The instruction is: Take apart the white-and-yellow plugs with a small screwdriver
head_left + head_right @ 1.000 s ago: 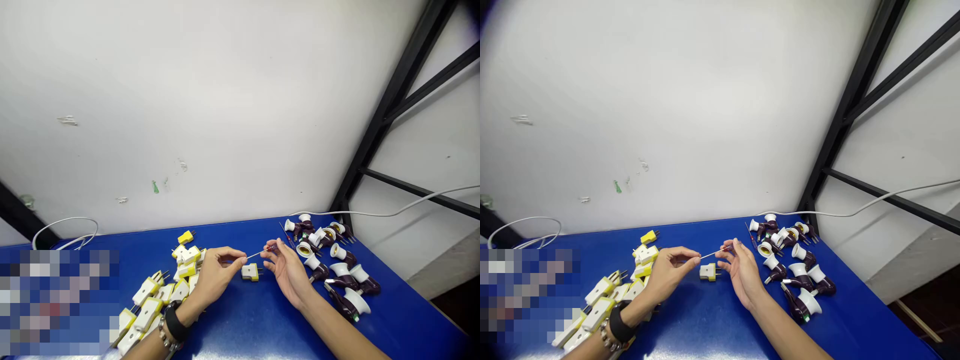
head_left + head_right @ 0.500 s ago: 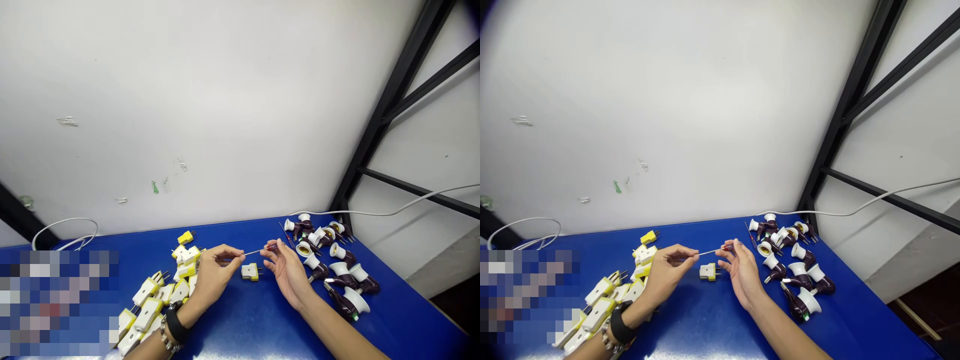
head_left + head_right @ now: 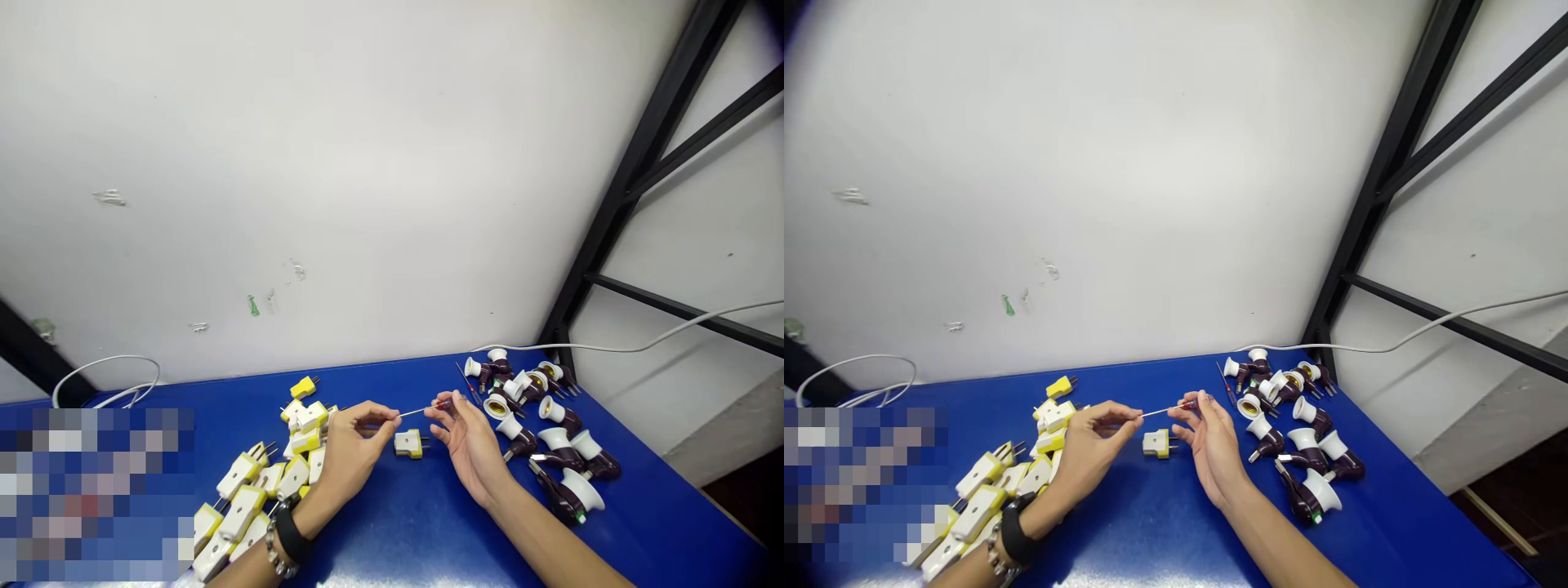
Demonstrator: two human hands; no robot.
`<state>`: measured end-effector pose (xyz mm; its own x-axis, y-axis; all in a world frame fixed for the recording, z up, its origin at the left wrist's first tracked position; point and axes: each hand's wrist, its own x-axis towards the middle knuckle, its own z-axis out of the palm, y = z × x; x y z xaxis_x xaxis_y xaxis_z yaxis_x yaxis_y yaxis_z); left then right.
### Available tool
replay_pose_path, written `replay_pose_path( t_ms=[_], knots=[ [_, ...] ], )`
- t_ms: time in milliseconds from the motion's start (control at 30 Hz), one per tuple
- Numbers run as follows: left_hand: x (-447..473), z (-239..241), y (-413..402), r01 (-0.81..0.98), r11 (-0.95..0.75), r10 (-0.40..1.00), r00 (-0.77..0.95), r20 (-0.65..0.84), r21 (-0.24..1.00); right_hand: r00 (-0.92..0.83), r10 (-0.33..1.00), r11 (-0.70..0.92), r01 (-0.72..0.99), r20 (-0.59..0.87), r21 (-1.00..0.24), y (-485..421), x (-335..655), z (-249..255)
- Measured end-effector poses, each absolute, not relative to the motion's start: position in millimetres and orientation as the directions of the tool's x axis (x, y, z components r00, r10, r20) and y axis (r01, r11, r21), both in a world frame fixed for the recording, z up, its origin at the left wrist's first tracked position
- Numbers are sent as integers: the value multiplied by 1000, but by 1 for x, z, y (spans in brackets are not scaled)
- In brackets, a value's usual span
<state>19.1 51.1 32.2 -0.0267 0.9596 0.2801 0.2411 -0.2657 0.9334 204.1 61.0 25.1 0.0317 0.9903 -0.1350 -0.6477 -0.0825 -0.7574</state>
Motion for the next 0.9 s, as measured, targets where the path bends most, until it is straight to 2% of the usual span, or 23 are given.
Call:
replay_pose_path(
  t_ms=[200, 267, 367, 433, 533, 667, 900],
  knots=[
    [22, 31, 48, 306, -229, 973, 49, 224, 924, 98, 995, 23, -530, -35, -848, 63, 205, 26],
    [20, 29, 48, 371, -231, 973, 112, 203, 900, 121, 991, 95, -404, 49, -910, 66, 208, 27],
    [15, 28, 49, 526, -282, 958, 205, 202, 803, 78, 969, 242, -118, 234, -963, 68, 210, 31],
    [11, 28, 50, 602, -306, 950, 242, 197, 737, -15, 950, 312, 43, 311, -949, 68, 210, 34],
    [7, 28, 51, 641, -314, 946, 271, 176, 700, -137, 924, 378, 184, 357, -907, 66, 207, 39],
    [6, 26, 51, 636, -319, 943, 283, 173, 702, -177, 905, 423, 278, 386, -863, 64, 205, 43],
    [8, 23, 51, 650, -332, 935, 321, 149, 684, -205, 900, 430, 269, 385, -862, 65, 204, 45]
  ],
)
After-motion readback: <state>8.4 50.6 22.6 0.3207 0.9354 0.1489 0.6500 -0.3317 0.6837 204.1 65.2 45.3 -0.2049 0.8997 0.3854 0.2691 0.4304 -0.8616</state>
